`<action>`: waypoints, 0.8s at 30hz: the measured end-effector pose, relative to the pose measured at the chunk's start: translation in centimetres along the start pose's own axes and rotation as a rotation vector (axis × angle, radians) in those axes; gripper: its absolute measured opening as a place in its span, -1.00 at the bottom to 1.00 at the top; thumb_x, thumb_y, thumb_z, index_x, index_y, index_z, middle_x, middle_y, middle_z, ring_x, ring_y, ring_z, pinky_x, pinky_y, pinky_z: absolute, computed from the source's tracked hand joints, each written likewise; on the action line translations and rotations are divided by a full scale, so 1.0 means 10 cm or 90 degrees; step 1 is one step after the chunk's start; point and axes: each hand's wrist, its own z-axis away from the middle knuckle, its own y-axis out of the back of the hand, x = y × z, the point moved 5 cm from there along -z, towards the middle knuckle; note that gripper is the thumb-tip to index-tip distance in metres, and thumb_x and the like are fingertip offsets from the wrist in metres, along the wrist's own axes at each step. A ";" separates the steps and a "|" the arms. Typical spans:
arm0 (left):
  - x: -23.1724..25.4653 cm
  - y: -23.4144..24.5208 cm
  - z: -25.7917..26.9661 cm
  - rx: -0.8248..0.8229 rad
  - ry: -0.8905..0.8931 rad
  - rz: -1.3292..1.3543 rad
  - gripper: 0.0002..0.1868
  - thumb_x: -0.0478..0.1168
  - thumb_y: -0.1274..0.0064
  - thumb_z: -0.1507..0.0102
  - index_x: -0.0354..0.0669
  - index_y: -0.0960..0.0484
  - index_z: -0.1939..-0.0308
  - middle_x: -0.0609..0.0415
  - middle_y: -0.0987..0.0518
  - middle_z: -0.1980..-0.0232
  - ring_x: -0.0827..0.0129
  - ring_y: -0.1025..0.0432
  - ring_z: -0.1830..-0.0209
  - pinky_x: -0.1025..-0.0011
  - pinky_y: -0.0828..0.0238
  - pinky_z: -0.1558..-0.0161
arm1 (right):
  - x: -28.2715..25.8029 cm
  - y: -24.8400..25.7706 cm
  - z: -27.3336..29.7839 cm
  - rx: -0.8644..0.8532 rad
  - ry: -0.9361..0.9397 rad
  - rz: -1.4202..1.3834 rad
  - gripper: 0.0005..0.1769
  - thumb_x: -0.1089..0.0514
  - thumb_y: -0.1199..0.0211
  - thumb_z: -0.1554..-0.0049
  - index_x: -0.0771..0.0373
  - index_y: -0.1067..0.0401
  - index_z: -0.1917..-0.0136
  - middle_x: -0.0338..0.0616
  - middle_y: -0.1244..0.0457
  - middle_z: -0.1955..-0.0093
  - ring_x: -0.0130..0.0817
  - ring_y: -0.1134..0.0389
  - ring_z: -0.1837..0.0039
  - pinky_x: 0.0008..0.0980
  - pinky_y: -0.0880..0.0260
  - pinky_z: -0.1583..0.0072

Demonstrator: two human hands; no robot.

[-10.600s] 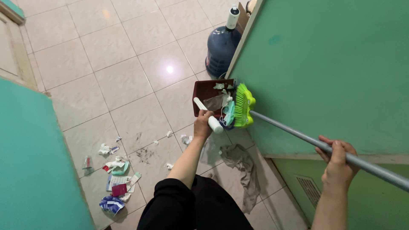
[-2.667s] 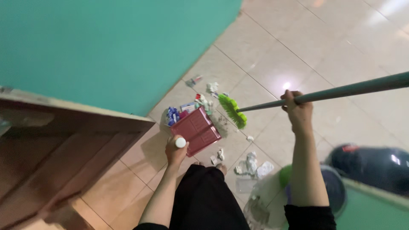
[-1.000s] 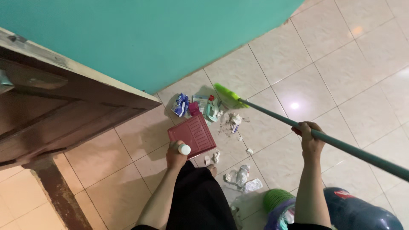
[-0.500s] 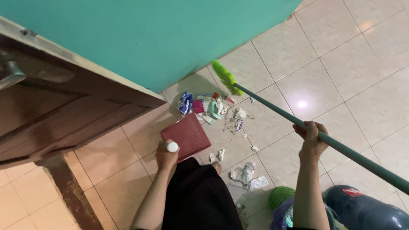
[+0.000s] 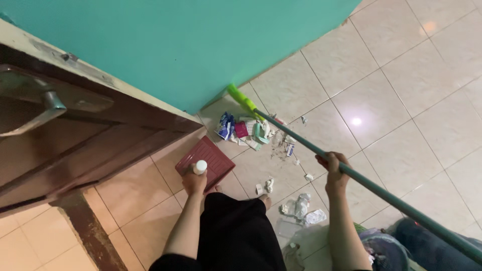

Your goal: The person sweeps trash into a dustpan using a broom and then empties the dustpan into a trash bin.

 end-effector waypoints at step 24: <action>0.43 -0.73 -0.92 -0.063 -0.211 0.018 -0.64 -0.18 -0.36 0.03 -0.10 -0.62 0.20 -0.03 -0.62 0.06 -0.01 -0.45 -0.07 0.03 -0.48 0.01 | -0.38 -0.31 0.51 0.088 0.021 0.064 -0.74 0.24 -0.09 -0.31 0.56 -0.41 -0.01 0.20 -0.36 0.07 -0.05 -0.51 0.03 -0.14 -0.60 -0.13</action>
